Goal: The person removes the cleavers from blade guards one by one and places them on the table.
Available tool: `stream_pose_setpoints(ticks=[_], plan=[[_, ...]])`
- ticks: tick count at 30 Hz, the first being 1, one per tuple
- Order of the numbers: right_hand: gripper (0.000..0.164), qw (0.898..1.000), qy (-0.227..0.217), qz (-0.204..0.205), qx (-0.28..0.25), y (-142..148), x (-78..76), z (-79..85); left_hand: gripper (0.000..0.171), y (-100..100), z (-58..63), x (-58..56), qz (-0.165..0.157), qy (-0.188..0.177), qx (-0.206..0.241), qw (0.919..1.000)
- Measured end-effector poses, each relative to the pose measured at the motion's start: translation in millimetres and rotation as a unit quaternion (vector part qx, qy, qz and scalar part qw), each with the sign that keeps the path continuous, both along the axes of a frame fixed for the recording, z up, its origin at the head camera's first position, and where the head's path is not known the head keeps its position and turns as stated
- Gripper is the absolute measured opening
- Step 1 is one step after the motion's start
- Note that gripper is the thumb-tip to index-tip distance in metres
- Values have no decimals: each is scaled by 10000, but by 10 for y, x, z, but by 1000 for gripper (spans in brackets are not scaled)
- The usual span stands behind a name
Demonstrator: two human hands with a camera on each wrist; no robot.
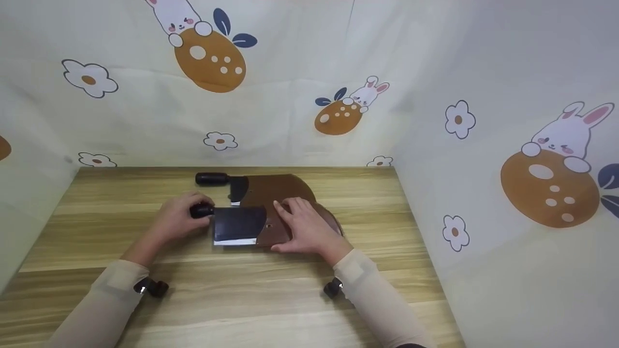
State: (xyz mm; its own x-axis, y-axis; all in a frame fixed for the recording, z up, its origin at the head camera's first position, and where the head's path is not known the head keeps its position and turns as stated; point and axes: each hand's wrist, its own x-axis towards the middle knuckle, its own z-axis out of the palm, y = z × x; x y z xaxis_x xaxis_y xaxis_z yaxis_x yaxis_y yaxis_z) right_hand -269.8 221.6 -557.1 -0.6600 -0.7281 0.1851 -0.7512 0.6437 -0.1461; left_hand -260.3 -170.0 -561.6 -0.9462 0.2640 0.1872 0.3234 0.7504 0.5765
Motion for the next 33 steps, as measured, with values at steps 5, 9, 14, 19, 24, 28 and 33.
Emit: stream_pose_setpoints(ticks=[5,9,14,19,24,28,33], plan=[[120,10000,-43,56,23,17,-4,-20,36,4,9,6,-15,-15,17,10000],[119,10000,-37,78,-14,37,-3,-27,36,9,20,10,-29,-35,39,10000],[120,10000,-59,-59,26,85,9,-10,37,1,17,11,9,-86,54,9999],[120,9999,-71,-129,55,121,8,-13,38,-9,32,14,-14,-142,95,9999],[120,10000,-14,-74,35,139,16,-29,38,-23,21,12,-78,-168,106,9998],[119,10000,-9,-58,12,162,27,-23,38,-48,16,6,-103,-115,100,9998],[118,9999,13,-166,-40,202,35,-3,37,-85,20,7,-86,-13,41,10000]])
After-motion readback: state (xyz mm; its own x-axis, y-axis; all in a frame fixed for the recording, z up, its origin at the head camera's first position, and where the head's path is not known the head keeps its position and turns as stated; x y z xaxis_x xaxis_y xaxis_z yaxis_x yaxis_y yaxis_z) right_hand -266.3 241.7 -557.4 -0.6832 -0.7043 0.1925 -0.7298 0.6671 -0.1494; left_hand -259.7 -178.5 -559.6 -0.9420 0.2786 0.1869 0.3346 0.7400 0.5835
